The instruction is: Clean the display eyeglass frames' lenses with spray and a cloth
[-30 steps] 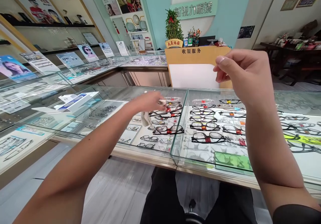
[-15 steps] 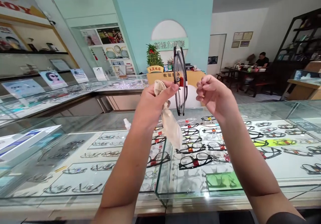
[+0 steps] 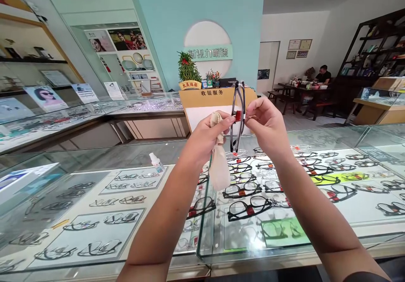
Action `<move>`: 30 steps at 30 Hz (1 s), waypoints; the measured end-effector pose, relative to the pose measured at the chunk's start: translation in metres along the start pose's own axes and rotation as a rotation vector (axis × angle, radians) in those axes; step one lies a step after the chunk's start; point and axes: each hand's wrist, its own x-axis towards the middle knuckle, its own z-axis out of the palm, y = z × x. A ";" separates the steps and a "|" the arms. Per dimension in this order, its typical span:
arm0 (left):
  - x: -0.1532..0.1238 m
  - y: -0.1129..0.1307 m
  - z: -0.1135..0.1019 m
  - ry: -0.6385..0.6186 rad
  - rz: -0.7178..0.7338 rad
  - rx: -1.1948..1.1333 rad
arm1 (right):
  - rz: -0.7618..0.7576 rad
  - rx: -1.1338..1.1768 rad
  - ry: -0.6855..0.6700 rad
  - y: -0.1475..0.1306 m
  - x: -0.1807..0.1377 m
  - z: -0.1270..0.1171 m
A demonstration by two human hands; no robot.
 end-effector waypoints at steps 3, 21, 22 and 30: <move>-0.001 0.001 -0.001 0.002 -0.008 0.004 | -0.032 -0.097 0.047 -0.002 -0.002 0.002; 0.002 0.000 -0.003 0.060 0.070 0.019 | -0.025 -0.162 -0.081 -0.001 -0.001 -0.005; 0.002 0.000 -0.004 0.062 0.070 0.022 | -0.020 -0.167 -0.088 -0.001 -0.001 -0.005; 0.003 0.000 -0.007 0.008 0.090 -0.005 | 0.002 -0.169 -0.121 -0.003 0.000 -0.008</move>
